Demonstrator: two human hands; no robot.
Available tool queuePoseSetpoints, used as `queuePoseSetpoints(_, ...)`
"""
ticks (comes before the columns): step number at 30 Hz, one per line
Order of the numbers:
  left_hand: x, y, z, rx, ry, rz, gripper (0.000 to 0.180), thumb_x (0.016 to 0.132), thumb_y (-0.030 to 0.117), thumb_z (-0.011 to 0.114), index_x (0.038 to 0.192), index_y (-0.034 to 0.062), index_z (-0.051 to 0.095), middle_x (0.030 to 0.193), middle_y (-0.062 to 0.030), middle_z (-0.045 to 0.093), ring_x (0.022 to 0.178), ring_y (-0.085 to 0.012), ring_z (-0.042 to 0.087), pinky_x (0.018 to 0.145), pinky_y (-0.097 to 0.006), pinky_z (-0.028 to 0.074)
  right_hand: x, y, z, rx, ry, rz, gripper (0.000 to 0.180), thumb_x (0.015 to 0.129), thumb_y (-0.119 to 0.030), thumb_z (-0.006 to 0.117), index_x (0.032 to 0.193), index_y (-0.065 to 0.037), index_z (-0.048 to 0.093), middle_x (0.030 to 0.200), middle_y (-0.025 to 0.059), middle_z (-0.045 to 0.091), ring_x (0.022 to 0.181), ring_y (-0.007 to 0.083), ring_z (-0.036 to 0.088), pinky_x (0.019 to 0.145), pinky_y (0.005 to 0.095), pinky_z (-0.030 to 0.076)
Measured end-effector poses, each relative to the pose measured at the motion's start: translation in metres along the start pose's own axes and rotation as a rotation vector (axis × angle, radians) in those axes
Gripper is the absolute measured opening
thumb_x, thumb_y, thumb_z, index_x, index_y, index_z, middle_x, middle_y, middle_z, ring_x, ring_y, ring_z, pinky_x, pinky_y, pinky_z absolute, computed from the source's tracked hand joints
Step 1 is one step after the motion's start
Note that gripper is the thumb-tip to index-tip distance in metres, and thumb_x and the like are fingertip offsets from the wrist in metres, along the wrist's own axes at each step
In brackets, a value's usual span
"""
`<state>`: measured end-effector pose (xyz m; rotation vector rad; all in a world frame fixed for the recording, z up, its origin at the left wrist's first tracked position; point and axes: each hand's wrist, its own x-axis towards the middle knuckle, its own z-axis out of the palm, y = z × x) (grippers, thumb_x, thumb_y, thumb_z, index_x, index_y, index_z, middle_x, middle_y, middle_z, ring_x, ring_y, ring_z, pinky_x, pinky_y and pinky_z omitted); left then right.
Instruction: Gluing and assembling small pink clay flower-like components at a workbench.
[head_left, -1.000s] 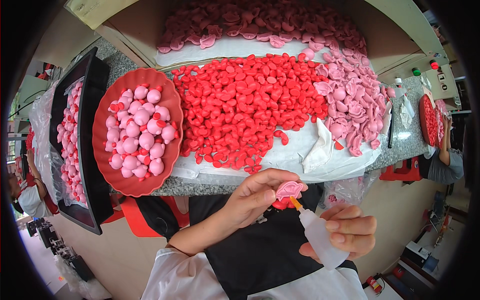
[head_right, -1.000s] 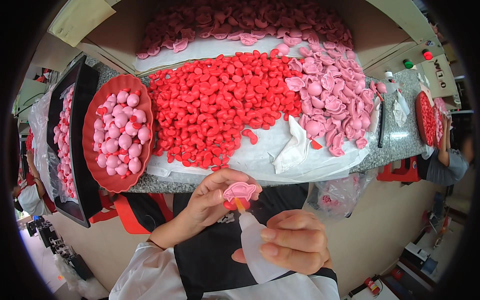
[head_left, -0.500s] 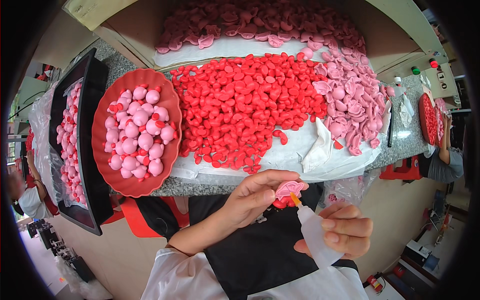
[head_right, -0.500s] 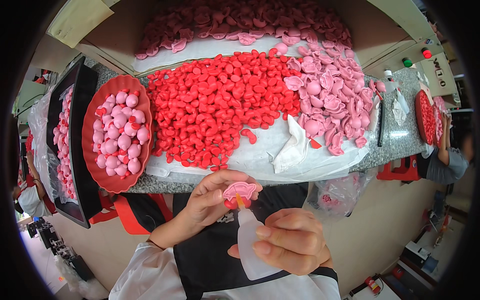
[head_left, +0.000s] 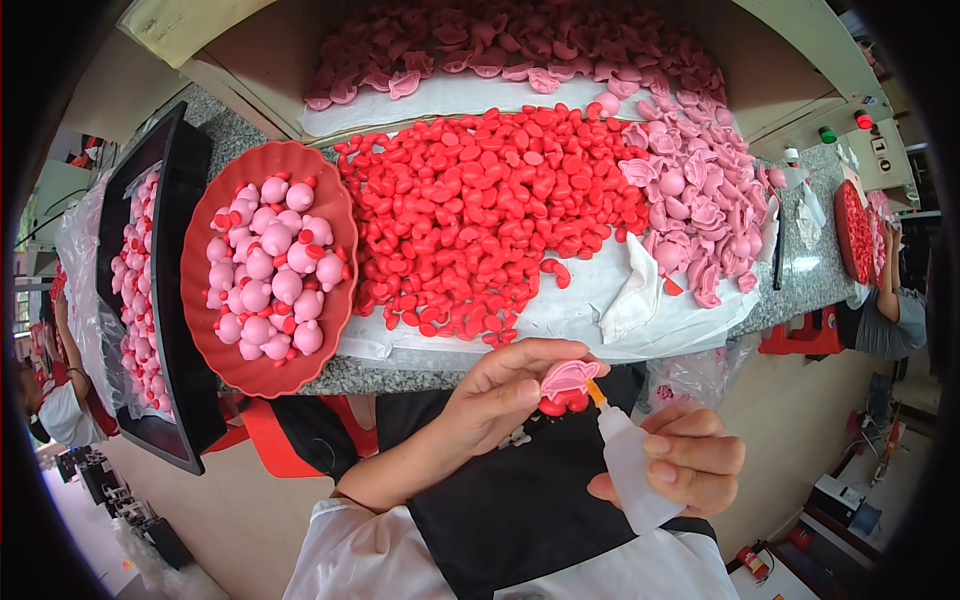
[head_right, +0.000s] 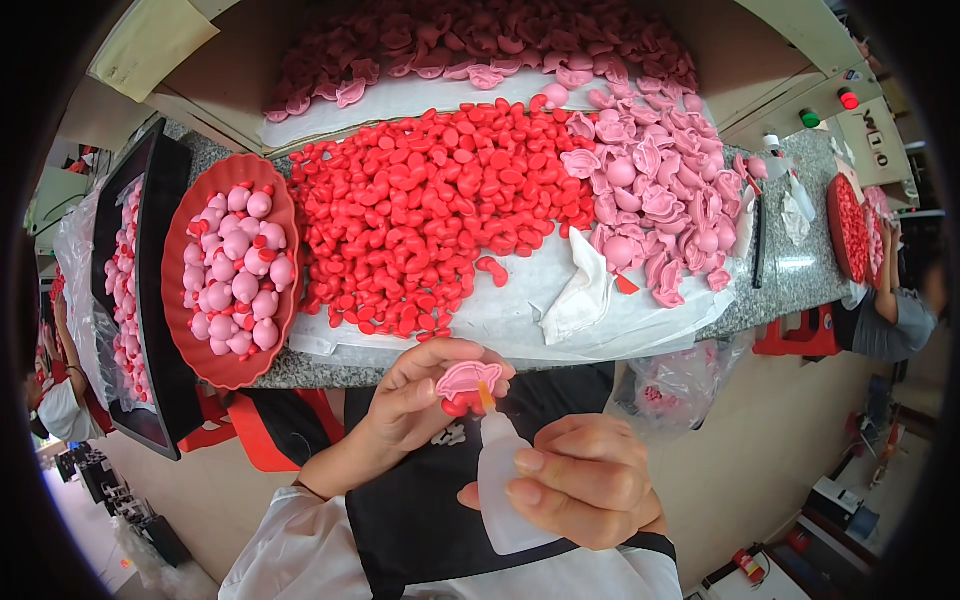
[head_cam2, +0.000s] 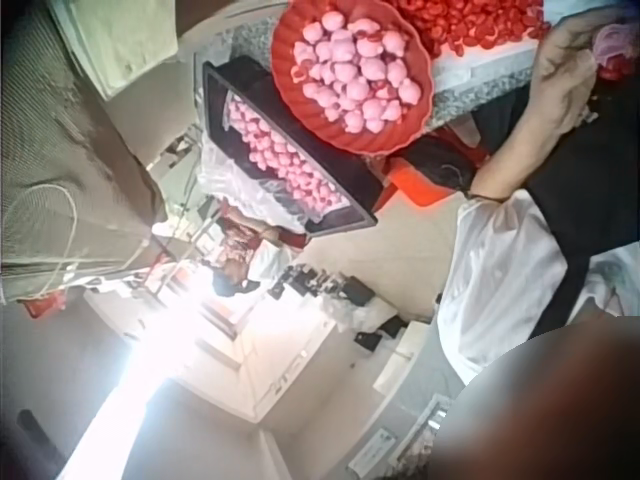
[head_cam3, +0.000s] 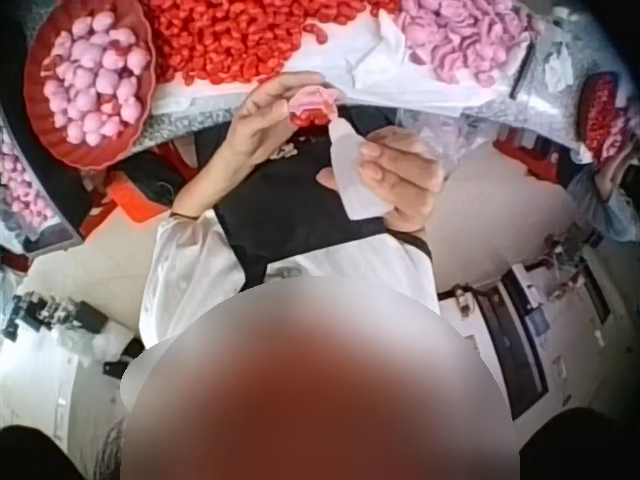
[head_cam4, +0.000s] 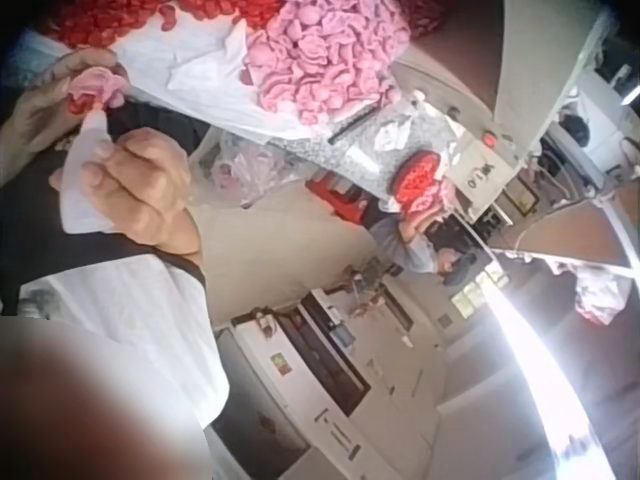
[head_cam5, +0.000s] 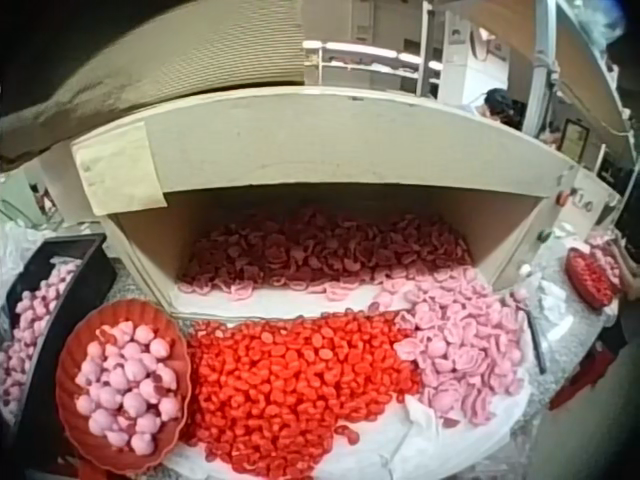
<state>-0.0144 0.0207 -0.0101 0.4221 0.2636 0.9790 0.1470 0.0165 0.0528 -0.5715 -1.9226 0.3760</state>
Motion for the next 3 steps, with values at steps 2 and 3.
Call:
queuePoseSetpoints(2, 0.0004, -0.0012, -0.0016, -0.001, -0.011, -0.009, 0.04, 0.076, 0.021, 0.052, 0.111, 0.0032, 0.043, 0.111, -0.0196, 0.044, 0.103, -0.0301, 0.044, 0.088, -0.04, 0.034, -0.0008, 0.0005, -0.002, -0.008, -0.004, -0.002, 0.055, 0.049, -0.012, 0.078, 0.092, -0.002, 0.045, 0.082, 0.0092, 0.043, 0.055, 0.0135, 0.04, 0.041, 0.0202, 0.038)
queuePoseSetpoints(3, 0.0003, -0.0021, -0.0035, -0.002, -0.022, -0.018, 0.041, 0.076, 0.021, 0.053, 0.112, 0.0041, 0.043, 0.112, -0.0199, 0.043, 0.104, -0.0304, 0.044, 0.088, -0.04, 0.033, -0.0013, 0.0005, -0.0031, -0.012, -0.005, -0.001, 0.055, 0.049, -0.012, 0.078, 0.092, -0.003, 0.045, 0.083, 0.0094, 0.043, 0.055, 0.0136, 0.04, 0.041, 0.0203, 0.038)
